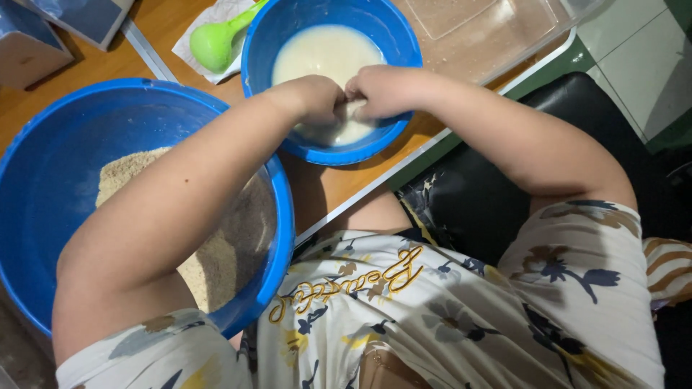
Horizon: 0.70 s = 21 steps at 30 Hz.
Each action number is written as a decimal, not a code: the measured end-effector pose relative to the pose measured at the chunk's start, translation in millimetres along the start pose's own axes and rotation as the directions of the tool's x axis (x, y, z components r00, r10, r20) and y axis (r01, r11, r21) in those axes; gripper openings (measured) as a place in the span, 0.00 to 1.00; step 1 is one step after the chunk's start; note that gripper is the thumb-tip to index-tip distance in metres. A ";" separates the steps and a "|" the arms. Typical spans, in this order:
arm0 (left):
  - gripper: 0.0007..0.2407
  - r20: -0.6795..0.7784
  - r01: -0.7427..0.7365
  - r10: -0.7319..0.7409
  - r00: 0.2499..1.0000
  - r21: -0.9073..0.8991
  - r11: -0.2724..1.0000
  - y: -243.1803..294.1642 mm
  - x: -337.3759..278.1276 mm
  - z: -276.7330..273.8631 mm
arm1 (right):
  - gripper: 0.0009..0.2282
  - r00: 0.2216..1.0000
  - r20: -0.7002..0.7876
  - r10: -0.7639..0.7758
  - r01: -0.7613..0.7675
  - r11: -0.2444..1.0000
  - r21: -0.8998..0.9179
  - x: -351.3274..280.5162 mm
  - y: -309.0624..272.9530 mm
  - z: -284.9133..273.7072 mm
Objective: Dipping rolled pastries into a liquid batter and then coating them with breadcrumbs.
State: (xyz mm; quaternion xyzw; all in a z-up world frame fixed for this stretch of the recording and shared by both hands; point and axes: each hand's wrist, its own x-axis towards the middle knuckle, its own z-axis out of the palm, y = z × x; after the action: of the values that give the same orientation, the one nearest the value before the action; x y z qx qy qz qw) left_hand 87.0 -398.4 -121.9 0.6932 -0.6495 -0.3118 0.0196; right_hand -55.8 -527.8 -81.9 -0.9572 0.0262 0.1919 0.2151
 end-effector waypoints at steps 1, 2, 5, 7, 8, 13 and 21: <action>0.14 0.000 0.003 -0.003 1.000 0.028 1.000 -0.2 -0.1 1.5 | 0.19 0.999 0.033 0.027 -0.029 0.999 0.038 -1.2 -0.7 -1.4; 0.14 -0.002 0.003 -0.003 1.000 0.029 1.000 3.2 -2.9 -2.4 | 0.19 0.999 0.032 0.027 -0.028 0.999 0.037 -4.6 -10.2 -4.8; 0.15 0.024 0.012 -0.012 1.000 0.030 0.999 9.7 -9.4 -8.7 | 0.15 0.989 0.038 0.144 -0.144 0.990 -0.001 -10.4 -32.1 -9.5; 0.16 0.040 0.033 -0.034 0.999 0.031 0.999 10.3 -9.6 -7.4 | 0.17 0.994 -0.013 0.109 -0.110 0.987 -0.113 -9.8 -36.3 -6.8; 0.16 0.039 0.034 -0.035 0.999 0.031 0.999 8.5 -10.1 -7.4 | 0.17 0.994 -0.013 0.108 -0.109 0.987 -0.114 -10.2 -36.9 -7.0; 0.15 0.127 0.072 -0.068 0.990 -0.027 0.997 11.6 -25.6 -21.7 | 0.17 0.991 -0.043 0.125 -0.127 0.989 -0.069 -13.3 -24.7 -10.0; 0.16 0.145 0.083 0.029 0.989 -0.709 0.700 -15.3 -62.7 -53.6 | 0.18 0.979 -0.196 -0.061 0.096 0.980 0.174 -22.2 -12.8 -47.1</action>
State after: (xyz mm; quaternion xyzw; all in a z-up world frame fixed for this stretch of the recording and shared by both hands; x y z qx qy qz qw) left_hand 127.5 -359.1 -59.9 0.6164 -0.4675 -0.5887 0.2345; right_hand -57.9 -536.8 -29.0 -0.9477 0.0261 0.0882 0.3058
